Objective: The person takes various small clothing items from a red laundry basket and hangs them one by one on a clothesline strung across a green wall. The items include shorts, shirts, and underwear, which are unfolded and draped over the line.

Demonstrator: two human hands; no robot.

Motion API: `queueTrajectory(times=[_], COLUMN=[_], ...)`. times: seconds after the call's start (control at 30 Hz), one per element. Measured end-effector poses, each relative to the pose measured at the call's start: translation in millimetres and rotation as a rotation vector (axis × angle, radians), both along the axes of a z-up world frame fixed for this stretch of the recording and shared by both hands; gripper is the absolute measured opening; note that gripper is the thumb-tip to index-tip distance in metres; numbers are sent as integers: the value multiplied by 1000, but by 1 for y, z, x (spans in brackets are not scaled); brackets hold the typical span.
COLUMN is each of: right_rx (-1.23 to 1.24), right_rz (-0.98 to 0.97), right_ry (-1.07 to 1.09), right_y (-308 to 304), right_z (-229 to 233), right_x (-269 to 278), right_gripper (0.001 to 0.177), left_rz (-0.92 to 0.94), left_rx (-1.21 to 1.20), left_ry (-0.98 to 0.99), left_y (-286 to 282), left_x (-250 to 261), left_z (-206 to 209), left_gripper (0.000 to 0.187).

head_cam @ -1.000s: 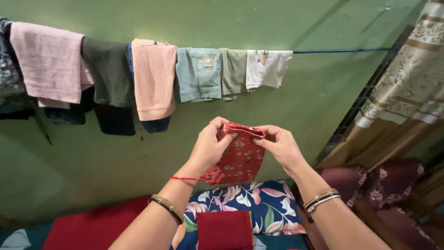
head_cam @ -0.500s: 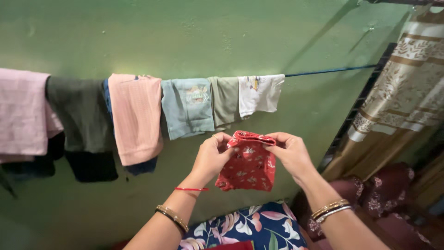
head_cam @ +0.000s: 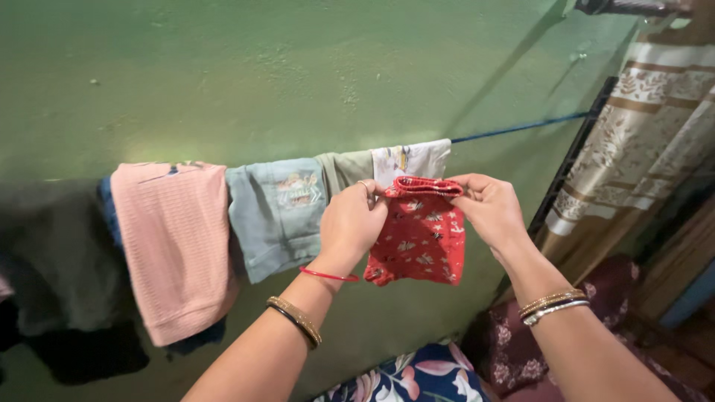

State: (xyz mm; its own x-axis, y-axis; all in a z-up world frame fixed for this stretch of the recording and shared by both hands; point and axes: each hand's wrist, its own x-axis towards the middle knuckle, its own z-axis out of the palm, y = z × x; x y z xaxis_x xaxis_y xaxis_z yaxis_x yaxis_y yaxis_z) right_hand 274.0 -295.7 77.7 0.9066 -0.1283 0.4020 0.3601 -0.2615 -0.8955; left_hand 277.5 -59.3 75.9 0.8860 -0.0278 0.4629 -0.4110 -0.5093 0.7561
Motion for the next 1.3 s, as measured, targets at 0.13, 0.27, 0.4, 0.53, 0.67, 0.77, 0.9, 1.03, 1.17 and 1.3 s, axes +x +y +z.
queueTrajectory(times=[0.13,0.27,0.4,0.53,0.67,0.77,0.9,1.03,1.17,1.3], right_rx=[49,46,3,-6,37,98,38,-576,-808,-1029], right_rz=[7,40,30,21,44,31,77,-166,-97,-62], right_ry=[39,-14,14,-1,-6,-103,-387,-538,-652,-449], right_y=[-5,-7,-9,-6,-3,6,17,17,11,10], right_z=[14,26,40,47,42,28,11,-2,-11,-24], right_x=[33,70,101,132,162,172,164,151,152,159], right_gripper=[21,19,20,16,15,23,29,20,27,41], left_rz=[63,156,275,301,402,407,401,328,211,85], left_rx=[0,42,112,142,406,533,520,425,429,499], left_ry=[-65,-264,-513,-435,-392,-333,-292,-251,-254,-217], left_y=[-13,-23,-29,-37,-39,-36,-36,-32,-27,-26], left_x=[29,66,106,133,146,153,159,156,141,126], left_z=[6,8,15,21,17,12,7,1,-5,-3], left_gripper=[19,14,9,13,16,21,21,17,10,20])
